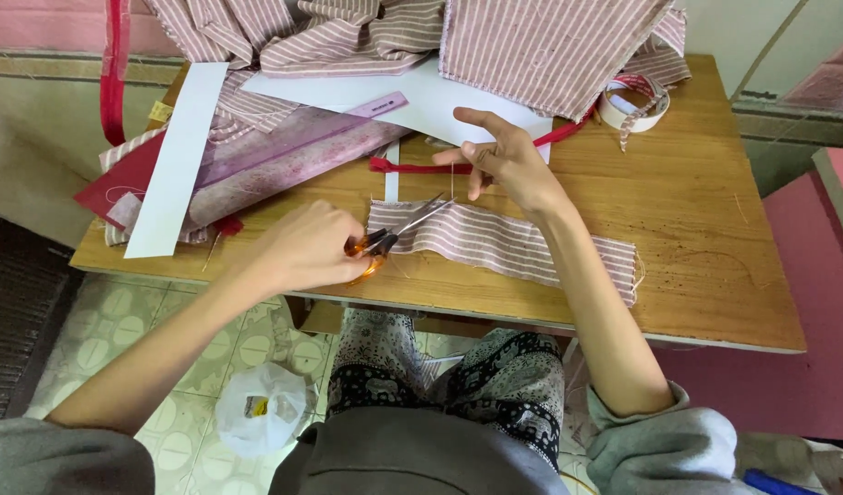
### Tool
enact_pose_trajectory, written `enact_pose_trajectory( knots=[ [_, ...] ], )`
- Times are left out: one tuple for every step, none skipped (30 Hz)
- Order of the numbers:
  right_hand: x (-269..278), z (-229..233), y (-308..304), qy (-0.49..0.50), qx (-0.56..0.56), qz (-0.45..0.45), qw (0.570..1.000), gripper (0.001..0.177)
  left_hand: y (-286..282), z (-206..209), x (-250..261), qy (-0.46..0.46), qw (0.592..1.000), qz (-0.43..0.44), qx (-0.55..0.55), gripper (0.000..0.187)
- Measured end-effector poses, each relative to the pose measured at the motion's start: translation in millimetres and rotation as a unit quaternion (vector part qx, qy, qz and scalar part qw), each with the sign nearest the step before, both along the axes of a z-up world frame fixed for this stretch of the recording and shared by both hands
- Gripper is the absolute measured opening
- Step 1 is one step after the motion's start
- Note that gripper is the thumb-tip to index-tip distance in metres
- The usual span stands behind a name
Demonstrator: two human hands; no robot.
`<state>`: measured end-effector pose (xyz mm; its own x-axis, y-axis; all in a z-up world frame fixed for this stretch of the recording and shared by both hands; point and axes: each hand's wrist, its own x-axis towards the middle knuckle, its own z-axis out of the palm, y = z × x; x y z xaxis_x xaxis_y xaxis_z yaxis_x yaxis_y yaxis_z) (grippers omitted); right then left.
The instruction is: A person is hand-sewing a small piece of striped fabric using a needle and thread on a wooden workbench.
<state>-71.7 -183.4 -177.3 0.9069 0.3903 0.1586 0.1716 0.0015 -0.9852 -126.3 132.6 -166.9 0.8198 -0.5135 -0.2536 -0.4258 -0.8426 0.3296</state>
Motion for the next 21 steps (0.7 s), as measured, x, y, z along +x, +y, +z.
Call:
enact_pose_trajectory(
  knots=[
    [1,-1,-1,0.0,0.0,0.0,1.0,0.053,-4,3,0,0.0,1.0,0.0,0.0,0.032],
    [2,-2,-1,-0.002,-0.002,0.0,1.0,0.053,-8,6,-1,0.005,1.0,0.002,-0.005,0.034],
    [3,-3,-1,-0.004,-0.003,0.0,1.0,0.053,-11,9,-1,0.009,1.0,0.003,-0.01,0.037],
    [2,-2,0,-0.003,-0.003,0.0,1.0,0.053,-11,5,1,0.01,1.0,0.003,-0.01,0.037],
    [1,0,1,-0.004,-0.001,0.002,1.0,0.052,-11,1,2,0.006,1.0,0.0,-0.009,0.036],
    [0,1,2,-0.006,0.001,0.003,1.0,0.052,-10,-3,4,0.002,1.0,-0.003,-0.009,0.036],
    [0,1,2,-0.005,0.002,0.003,1.0,0.052,-11,-1,4,0.002,1.0,-0.004,-0.008,0.036],
    [0,1,2,-0.005,0.004,0.005,1.0,0.052,-11,1,4,0.006,1.0,-0.007,-0.01,0.031],
    [0,1,3,-0.006,0.006,0.008,1.0,0.052,-12,3,4,0.01,1.0,-0.01,-0.013,0.027],
    [1,0,3,-0.005,0.006,0.008,1.0,0.052,-11,2,4,0.01,1.0,-0.01,-0.013,0.027],
    [1,0,2,-0.005,0.006,0.01,1.0,0.051,-11,1,4,0.011,1.0,-0.016,-0.014,0.025],
    [2,-1,2,-0.005,0.005,0.011,1.0,0.051,-10,0,5,0.011,1.0,-0.021,-0.015,0.023],
    [2,-2,1,-0.006,0.005,0.011,1.0,0.051,-9,0,8,0.011,1.0,-0.021,-0.015,0.023],
    [2,-2,1,-0.006,0.006,0.011,1.0,0.051,-7,1,10,0.014,1.0,-0.015,-0.017,0.022],
    [3,-2,2,-0.006,0.008,0.01,1.0,0.051,-5,3,13,0.017,1.0,-0.009,-0.019,0.022],
    [2,-2,1,-0.007,0.007,0.011,1.0,0.051,-7,9,8,0.016,1.0,-0.009,-0.02,0.022],
    [2,-2,1,-0.007,0.009,0.011,1.0,0.051,-9,15,2,0.022,1.0,-0.009,-0.015,0.021],
    [1,-1,2,-0.007,0.01,0.012,1.0,0.051,-10,21,-3,0.028,1.0,-0.008,-0.01,0.021],
    [0,0,2,-0.007,0.01,0.012,1.0,0.051,-9,16,-1,0.027,1.0,-0.008,-0.01,0.021],
    [-1,2,3,-0.008,0.007,0.014,1.0,0.05,-8,10,0,0.024,1.0,-0.005,-0.008,0.025],
    [-2,3,3,-0.009,0.004,0.015,1.0,0.049,-8,4,2,0.021,1.0,-0.002,-0.006,0.03]
  ],
)
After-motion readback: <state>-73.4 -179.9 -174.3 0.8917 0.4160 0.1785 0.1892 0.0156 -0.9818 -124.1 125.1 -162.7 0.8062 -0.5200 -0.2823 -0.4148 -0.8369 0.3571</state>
